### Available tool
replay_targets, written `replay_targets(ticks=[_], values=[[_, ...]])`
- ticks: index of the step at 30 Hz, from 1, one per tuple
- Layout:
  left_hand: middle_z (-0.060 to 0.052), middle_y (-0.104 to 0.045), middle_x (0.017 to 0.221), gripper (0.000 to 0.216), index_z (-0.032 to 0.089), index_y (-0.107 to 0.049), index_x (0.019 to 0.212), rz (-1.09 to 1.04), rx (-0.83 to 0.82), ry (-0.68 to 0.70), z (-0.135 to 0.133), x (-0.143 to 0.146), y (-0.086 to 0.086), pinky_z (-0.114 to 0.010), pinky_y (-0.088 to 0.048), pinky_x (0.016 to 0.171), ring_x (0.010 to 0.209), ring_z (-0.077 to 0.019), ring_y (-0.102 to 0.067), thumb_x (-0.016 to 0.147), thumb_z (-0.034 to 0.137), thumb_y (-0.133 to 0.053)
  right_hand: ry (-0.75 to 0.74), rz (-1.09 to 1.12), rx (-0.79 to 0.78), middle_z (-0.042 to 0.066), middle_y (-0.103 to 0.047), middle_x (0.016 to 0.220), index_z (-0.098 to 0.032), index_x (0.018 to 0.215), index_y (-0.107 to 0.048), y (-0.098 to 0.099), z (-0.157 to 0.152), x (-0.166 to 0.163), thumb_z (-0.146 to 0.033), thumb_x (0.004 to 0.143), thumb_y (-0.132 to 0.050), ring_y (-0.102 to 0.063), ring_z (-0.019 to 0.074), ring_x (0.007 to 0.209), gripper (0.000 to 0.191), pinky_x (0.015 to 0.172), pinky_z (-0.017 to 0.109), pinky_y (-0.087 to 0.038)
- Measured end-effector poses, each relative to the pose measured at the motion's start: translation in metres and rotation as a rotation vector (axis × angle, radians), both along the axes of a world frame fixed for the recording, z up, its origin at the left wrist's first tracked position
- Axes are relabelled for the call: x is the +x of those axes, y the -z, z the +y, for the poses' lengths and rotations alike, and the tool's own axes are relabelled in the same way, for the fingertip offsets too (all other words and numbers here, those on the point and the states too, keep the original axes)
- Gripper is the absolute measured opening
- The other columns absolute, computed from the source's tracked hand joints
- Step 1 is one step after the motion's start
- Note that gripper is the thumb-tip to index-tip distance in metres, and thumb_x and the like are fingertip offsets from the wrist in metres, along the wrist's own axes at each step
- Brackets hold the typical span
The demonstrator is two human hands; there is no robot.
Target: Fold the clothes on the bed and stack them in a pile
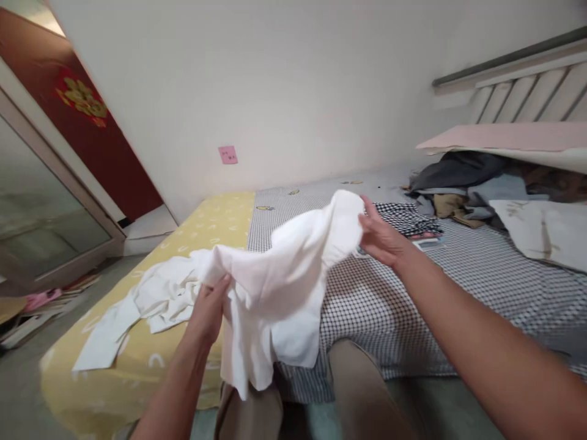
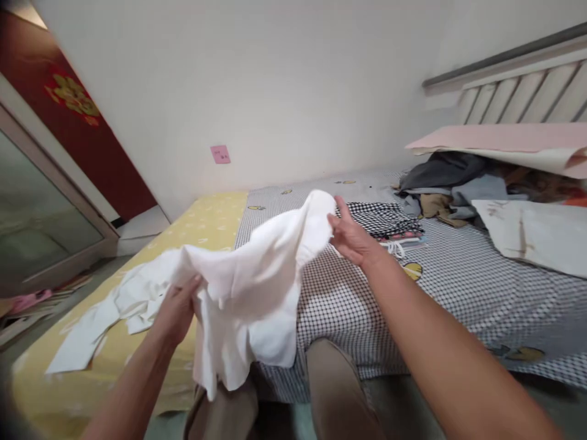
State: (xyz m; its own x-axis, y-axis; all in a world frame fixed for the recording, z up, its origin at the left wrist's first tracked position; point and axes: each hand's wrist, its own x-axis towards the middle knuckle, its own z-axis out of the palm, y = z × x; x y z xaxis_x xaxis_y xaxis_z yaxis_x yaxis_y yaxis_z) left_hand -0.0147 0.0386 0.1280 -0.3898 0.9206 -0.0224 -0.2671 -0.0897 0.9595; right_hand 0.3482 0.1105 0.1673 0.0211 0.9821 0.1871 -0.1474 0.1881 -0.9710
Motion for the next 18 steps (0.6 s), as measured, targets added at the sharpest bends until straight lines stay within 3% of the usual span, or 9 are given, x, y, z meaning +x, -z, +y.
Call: replay_targets(ticks=[3,6,9,11,13,15,18], values=[[-0.001,-0.072,0.071,0.015,0.019,-0.066,0.092,-0.044,-0.326,-0.073,0.015,-0.024,0.033,-0.032,-0.059,0.073,0.071,-0.0186,-0.070,0.078,0.016,-0.067,0.151,-0.225,-0.230,0.003,-0.045,0.156,-0.039,0.151,-0.028,0.030,0.026,-0.024,-0.056,0.095,-0.039,-0.060,0.0184,0.123,0.060,0.094,0.039,-0.053],[-0.001,-0.067,0.064,0.006,0.018,-0.063,0.086,-0.086,-0.422,-0.154,0.005,-0.039,0.073,-0.034,-0.059,0.067,0.062,-0.0194,-0.068,0.082,0.015,-0.060,0.167,-0.382,-0.392,0.017,-0.059,0.139,-0.024,0.141,-0.050,0.094,0.017,-0.052,-0.046,0.094,-0.036,-0.063,0.0278,0.118,0.053,0.097,0.050,-0.051],[-0.002,-0.072,0.077,0.010,0.019,-0.063,0.093,-0.116,-0.400,-0.202,-0.023,-0.049,0.104,-0.030,-0.058,0.072,0.070,-0.0168,-0.070,0.089,0.025,-0.057,0.144,-0.522,-0.358,0.015,-0.057,0.142,-0.021,0.113,-0.069,0.154,-0.016,-0.080,-0.039,0.088,-0.045,-0.044,0.0296,0.139,0.039,0.118,0.052,-0.026],[-0.003,-0.074,0.088,0.017,0.020,-0.062,0.103,-0.110,-0.400,-0.232,-0.046,-0.054,0.120,-0.028,-0.057,0.074,0.077,-0.0154,-0.070,0.090,0.031,-0.059,0.150,-0.674,-0.281,0.010,-0.050,0.150,-0.023,0.112,-0.069,0.181,-0.041,-0.098,-0.042,0.085,-0.050,-0.028,0.0294,0.148,0.038,0.123,0.054,-0.006],[-0.004,-0.073,0.095,0.026,0.020,-0.060,0.112,-0.086,-0.424,-0.278,-0.066,-0.058,0.133,-0.026,-0.055,0.074,0.081,-0.0143,-0.070,0.090,0.034,-0.062,0.169,-0.918,-0.169,0.009,-0.047,0.153,-0.023,0.122,-0.065,0.198,-0.061,-0.115,-0.050,0.083,-0.052,-0.022,0.0316,0.150,0.048,0.122,0.057,0.001],[-0.006,-0.073,0.099,0.035,0.020,-0.058,0.115,-0.061,-0.456,-0.303,-0.079,-0.061,0.144,-0.026,-0.054,0.071,0.080,-0.0152,-0.069,0.086,0.037,-0.068,0.196,-1.091,-0.081,0.011,-0.047,0.153,-0.019,0.125,-0.062,0.204,-0.071,-0.128,-0.051,0.080,-0.055,-0.024,0.0350,0.149,0.055,0.120,0.062,0.000],[-0.008,-0.074,0.098,0.047,0.018,-0.063,0.108,-0.030,-0.457,-0.277,-0.083,-0.061,0.150,-0.031,-0.054,0.073,0.082,-0.0200,-0.070,0.071,0.040,-0.083,0.230,-0.959,-0.099,0.014,-0.056,0.143,-0.018,0.109,-0.066,0.197,-0.071,-0.138,-0.037,0.075,-0.060,-0.034,0.0373,0.143,0.039,0.120,0.063,-0.006]])
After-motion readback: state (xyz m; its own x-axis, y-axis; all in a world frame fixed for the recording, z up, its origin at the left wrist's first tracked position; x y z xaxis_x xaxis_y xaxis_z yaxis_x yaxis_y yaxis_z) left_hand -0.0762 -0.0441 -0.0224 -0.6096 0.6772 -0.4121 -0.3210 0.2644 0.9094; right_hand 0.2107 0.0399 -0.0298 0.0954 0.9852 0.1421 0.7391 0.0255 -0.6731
